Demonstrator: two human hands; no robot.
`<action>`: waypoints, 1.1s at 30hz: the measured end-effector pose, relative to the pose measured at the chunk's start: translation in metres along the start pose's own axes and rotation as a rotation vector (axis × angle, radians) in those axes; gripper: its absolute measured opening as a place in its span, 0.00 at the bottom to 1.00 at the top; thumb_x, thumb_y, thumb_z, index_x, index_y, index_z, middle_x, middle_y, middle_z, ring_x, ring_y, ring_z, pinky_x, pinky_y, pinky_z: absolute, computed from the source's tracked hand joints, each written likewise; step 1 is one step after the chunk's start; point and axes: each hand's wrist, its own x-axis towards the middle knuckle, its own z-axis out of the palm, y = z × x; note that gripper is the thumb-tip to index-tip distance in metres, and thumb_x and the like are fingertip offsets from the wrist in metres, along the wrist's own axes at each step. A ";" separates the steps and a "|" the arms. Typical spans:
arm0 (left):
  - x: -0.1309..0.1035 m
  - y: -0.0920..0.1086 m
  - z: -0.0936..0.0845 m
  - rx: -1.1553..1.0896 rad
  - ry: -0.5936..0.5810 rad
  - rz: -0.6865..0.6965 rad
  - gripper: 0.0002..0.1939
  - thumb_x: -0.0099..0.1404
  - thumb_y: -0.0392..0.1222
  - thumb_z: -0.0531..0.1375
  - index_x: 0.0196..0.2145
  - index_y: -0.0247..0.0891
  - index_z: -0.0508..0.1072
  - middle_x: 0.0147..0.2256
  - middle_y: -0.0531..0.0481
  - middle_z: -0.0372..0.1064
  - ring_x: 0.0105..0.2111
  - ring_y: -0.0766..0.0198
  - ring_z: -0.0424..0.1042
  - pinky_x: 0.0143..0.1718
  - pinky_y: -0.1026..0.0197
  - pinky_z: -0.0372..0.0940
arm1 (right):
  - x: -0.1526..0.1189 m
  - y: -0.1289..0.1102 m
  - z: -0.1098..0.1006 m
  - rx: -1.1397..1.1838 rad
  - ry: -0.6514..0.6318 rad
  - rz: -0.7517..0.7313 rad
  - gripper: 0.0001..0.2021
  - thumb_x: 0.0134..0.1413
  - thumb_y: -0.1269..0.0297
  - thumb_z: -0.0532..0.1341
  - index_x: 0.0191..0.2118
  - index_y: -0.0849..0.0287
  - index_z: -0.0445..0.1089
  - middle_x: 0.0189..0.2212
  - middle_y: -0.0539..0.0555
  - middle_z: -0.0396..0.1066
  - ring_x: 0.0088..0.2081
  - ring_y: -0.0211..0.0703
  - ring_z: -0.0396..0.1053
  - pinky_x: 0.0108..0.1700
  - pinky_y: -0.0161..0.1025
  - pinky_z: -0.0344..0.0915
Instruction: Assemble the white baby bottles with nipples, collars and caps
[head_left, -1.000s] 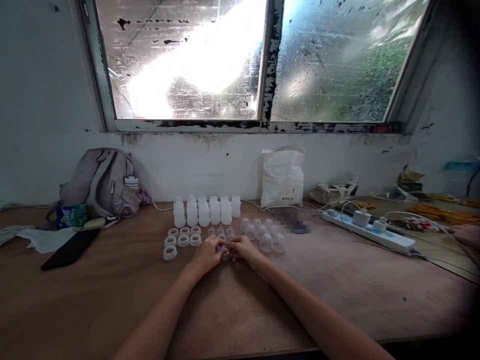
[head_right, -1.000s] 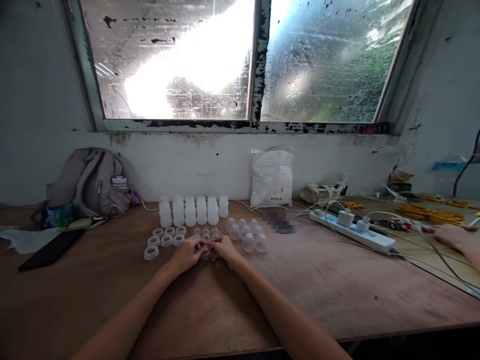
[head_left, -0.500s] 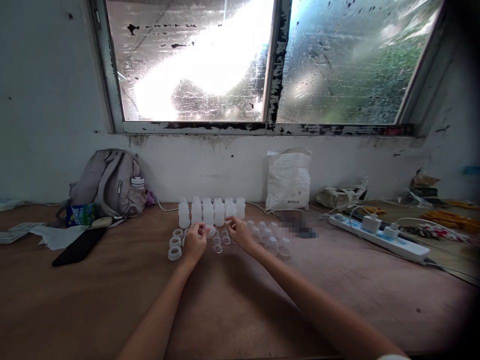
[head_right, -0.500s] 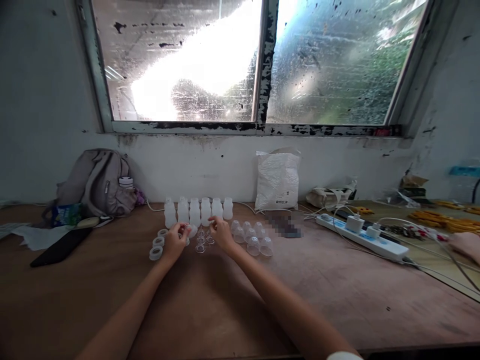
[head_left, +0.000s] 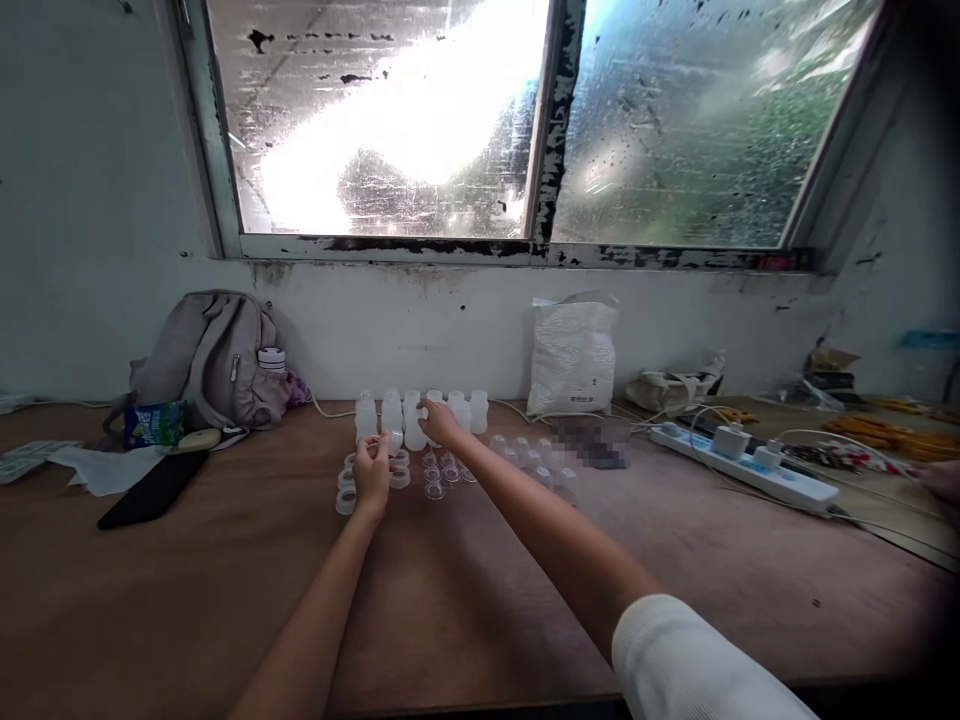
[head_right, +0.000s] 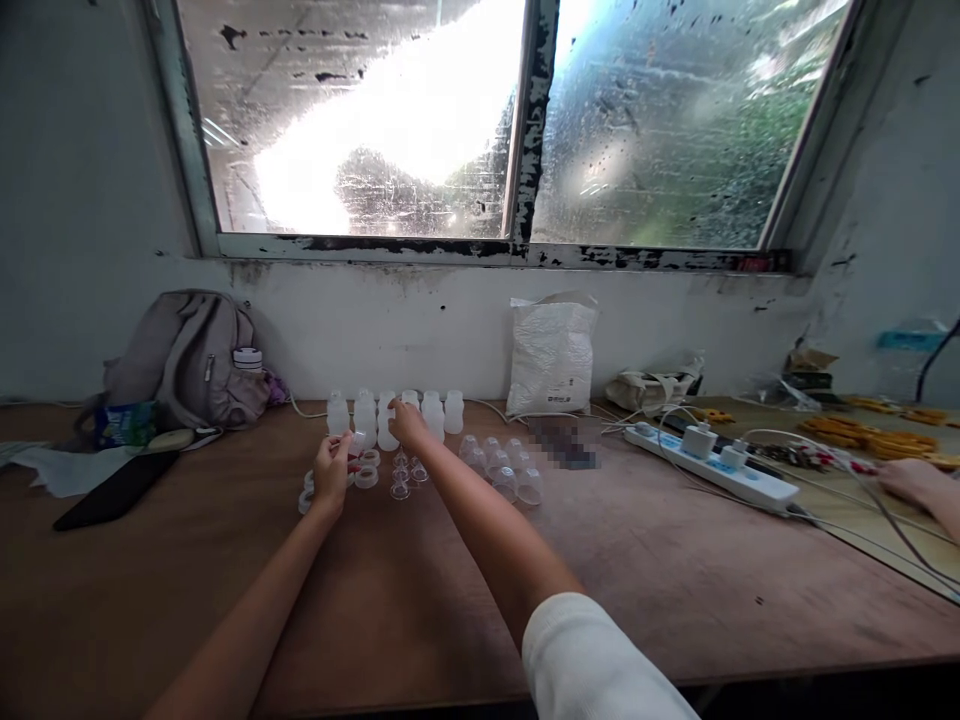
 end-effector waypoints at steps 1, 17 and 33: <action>0.000 0.000 0.000 -0.025 -0.003 -0.015 0.15 0.52 0.53 0.57 0.30 0.39 0.63 0.27 0.50 0.65 0.24 0.64 0.68 0.19 0.67 0.60 | -0.002 0.000 0.001 -0.009 0.004 -0.006 0.14 0.46 0.75 0.56 0.42 0.63 0.65 0.35 0.61 0.67 0.39 0.49 0.64 0.38 0.39 0.57; -0.003 -0.003 0.003 -0.087 -0.040 -0.004 0.13 0.55 0.48 0.54 0.34 0.38 0.67 0.33 0.50 0.65 0.23 0.69 0.66 0.22 0.67 0.62 | -0.091 -0.016 -0.075 0.196 0.259 -0.112 0.05 0.46 0.64 0.59 0.30 0.59 0.68 0.34 0.54 0.64 0.32 0.37 0.64 0.34 0.32 0.59; -0.046 0.041 0.017 -0.109 -0.467 0.293 0.13 0.58 0.46 0.55 0.37 0.37 0.71 0.34 0.48 0.69 0.33 0.64 0.67 0.34 0.65 0.60 | -0.148 -0.006 -0.009 0.573 0.013 -0.070 0.25 0.38 0.58 0.63 0.45 0.60 0.60 0.32 0.52 0.67 0.32 0.41 0.64 0.34 0.37 0.60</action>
